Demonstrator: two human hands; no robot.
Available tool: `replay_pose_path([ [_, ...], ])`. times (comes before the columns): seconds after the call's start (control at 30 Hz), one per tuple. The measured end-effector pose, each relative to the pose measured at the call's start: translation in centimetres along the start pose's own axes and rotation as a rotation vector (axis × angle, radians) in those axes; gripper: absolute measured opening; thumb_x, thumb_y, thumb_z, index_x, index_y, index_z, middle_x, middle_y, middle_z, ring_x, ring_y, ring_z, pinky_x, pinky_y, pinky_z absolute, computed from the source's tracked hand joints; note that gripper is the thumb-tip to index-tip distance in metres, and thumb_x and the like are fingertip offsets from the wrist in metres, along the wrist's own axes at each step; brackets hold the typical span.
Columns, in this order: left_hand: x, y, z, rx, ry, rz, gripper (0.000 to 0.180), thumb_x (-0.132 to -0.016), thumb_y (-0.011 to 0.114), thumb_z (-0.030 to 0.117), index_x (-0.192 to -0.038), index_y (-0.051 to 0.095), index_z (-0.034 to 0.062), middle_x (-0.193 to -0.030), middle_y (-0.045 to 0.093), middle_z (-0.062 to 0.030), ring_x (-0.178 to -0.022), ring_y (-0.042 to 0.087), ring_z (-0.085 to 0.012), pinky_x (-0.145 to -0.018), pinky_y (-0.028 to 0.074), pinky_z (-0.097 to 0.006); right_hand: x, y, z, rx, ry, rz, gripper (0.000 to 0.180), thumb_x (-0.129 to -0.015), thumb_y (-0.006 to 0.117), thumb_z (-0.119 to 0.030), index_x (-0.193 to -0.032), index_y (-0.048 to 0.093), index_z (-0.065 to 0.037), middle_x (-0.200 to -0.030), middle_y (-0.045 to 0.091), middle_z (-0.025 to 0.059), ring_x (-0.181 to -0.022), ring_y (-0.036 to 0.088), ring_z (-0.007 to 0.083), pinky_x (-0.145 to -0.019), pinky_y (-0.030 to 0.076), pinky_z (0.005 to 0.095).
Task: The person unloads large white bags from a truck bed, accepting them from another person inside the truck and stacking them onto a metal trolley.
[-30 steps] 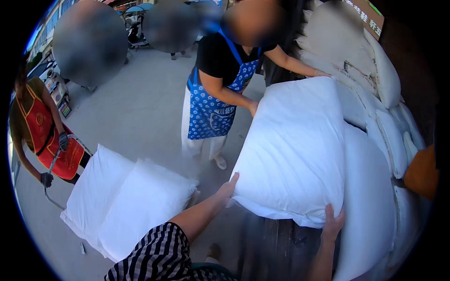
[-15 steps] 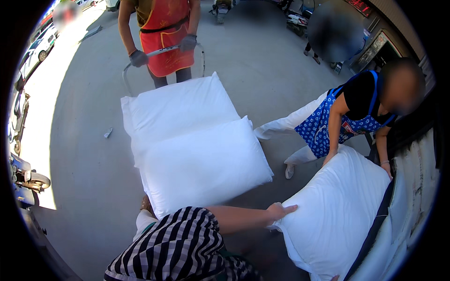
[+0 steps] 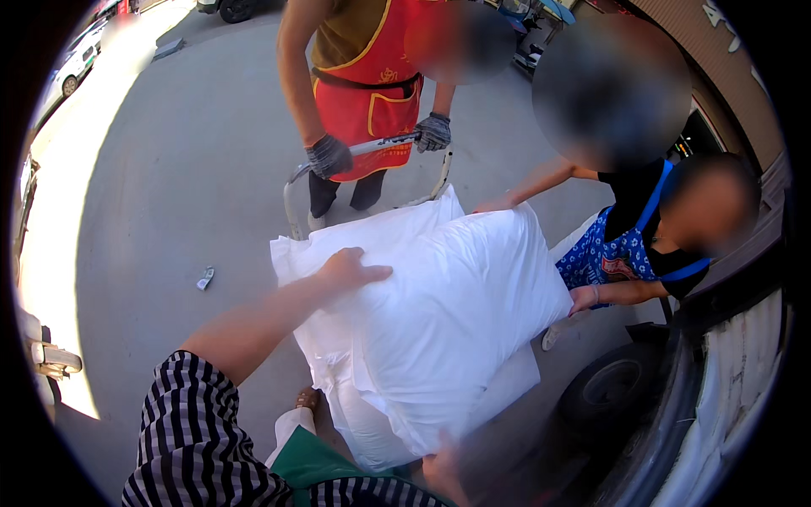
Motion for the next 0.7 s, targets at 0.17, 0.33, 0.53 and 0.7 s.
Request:
replay_pose_path([
  [0.17,-5.7,-9.1,-6.7,-0.673,-0.05,0.345,0.054,-0.078,0.057,0.036,-0.117,0.041,0.0027,-0.117,0.048,-0.0171,-0.11,0.043,-0.0324,-0.092,0.035,-0.04,-7.5,24.3,1.8,-0.735,0.705,-0.474,0.044,-0.076,0.062,-0.027,-0.103,0.053,0.006,-0.086,0.06,0.0149,-0.077,0.059,0.028,-0.069,0.045,0.0379],
  [0.33,-10.1,-10.9,-7.8,-0.706,0.119,0.341,0.07,-0.073,0.062,0.021,-0.129,0.027,-0.0027,-0.132,0.031,-0.0181,-0.119,0.031,-0.0357,-0.1,0.027,-0.039,-12.9,28.6,-6.2,-0.646,0.589,-0.63,0.052,-0.072,0.061,-0.045,-0.089,0.061,0.003,-0.077,0.064,0.0115,-0.067,0.061,0.0206,-0.061,0.046,0.0292],
  [0.53,-9.2,-10.8,-8.5,-0.804,0.129,0.483,0.066,-0.076,0.059,0.011,-0.131,0.025,-0.0027,-0.134,0.028,-0.021,-0.121,0.03,-0.0353,-0.1,0.026,-0.041,-14.9,21.3,-6.7,0.024,0.201,-0.742,0.047,-0.073,0.053,-0.041,-0.09,0.055,0.003,-0.087,0.06,0.0214,-0.086,0.057,0.034,-0.077,0.043,0.0394],
  [0.7,-10.7,-8.2,-7.0,-0.823,0.136,0.299,0.074,-0.079,0.052,0.049,-0.13,0.029,0.0008,-0.131,0.03,-0.0279,-0.122,0.028,-0.0403,-0.101,0.025,-0.046,-13.9,10.0,-3.5,-0.054,0.291,-0.398,0.055,-0.077,0.056,-0.034,-0.118,0.04,-0.003,-0.091,0.059,0.0149,-0.087,0.057,0.0301,-0.076,0.043,0.0395],
])
Point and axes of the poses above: each hand's wrist, its own x-axis away from the middle knuckle, its own y-axis out of the palm, z = x × y, the point moved 9 cm from there along -x, towards the middle knuckle
